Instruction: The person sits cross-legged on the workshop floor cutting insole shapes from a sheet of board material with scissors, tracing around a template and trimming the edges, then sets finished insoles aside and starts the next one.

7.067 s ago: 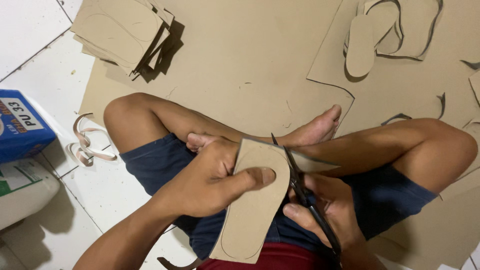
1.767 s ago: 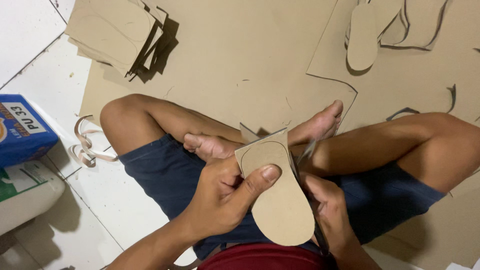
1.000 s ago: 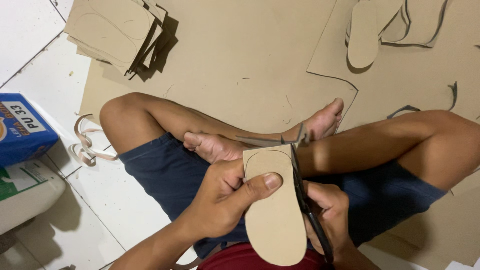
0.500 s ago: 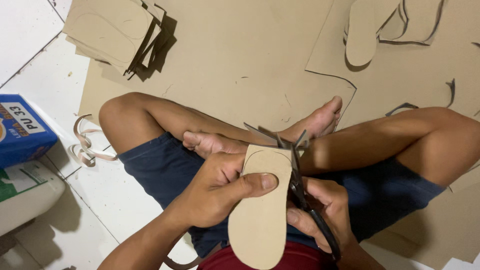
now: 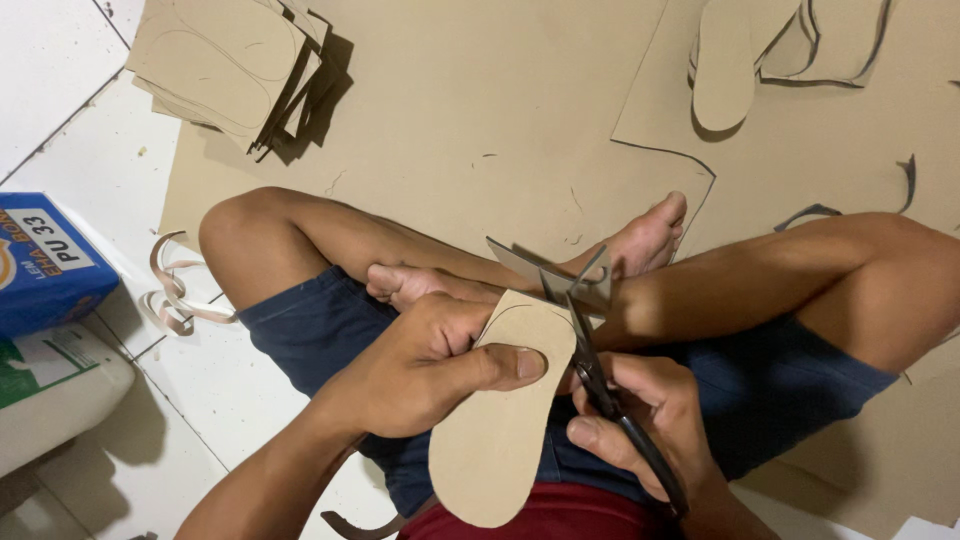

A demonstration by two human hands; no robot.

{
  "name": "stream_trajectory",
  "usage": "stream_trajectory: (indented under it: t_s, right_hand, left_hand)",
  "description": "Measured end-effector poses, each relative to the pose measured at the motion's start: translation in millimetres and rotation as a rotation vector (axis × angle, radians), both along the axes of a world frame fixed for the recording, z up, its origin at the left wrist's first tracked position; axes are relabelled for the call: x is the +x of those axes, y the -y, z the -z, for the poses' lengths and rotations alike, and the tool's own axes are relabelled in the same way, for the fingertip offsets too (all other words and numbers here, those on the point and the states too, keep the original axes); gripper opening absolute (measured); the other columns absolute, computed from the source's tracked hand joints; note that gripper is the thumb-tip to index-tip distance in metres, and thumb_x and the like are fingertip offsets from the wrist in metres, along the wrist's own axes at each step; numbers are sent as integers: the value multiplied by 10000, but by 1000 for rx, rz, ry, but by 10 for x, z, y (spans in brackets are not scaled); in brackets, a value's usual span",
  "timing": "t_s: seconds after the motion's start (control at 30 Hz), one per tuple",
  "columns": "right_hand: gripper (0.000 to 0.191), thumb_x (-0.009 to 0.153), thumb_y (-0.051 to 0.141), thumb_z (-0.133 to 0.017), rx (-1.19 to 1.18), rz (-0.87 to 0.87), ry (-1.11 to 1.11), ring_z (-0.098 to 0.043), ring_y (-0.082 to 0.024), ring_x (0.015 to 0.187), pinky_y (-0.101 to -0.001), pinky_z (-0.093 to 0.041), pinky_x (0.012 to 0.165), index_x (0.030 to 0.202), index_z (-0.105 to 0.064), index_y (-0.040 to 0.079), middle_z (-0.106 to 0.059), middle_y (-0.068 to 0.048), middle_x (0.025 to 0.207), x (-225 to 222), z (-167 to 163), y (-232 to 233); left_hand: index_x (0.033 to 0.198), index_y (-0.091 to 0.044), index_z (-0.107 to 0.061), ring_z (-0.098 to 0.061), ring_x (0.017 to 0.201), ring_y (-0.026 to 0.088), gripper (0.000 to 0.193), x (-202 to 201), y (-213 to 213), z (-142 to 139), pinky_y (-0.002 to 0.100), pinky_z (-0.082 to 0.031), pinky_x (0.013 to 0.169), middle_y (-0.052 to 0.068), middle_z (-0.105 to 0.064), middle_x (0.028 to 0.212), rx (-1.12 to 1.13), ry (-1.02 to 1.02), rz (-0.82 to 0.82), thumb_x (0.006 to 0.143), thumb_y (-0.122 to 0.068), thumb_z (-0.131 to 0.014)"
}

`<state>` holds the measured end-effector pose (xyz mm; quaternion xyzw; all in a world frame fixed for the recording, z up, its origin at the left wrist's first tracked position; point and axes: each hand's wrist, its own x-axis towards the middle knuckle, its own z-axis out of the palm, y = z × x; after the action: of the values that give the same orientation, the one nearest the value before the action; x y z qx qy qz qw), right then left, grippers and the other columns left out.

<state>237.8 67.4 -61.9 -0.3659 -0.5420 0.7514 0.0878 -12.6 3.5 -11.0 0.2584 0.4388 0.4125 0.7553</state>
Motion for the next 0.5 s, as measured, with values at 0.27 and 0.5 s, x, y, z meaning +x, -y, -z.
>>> stream_trajectory:
  t_s: [0.27,0.5]
  right_hand:
    - [279,746,183,-801,45,-46,6,-494,-79,640,-250,-397,571,904,-672,-6,-563,11,722,-16,-34,-56]
    - [294,863,160,-821,-20,64,-145,-544,-85,694,-253,-439,617,1056,-738,-45,-611,-8,771,36,107,-29]
  left_hand:
    - [1090,-31,-737,-672,812,66,239,-119,-56,-13,244,-553,710,22,-738,878,164,-294,161,1002,-228,-633]
    - [1064,-40,-772,-669,682,108,331,-7,-111,114,266,-521,608,30,-750,824,58,-521,-97,1006,-347,-663]
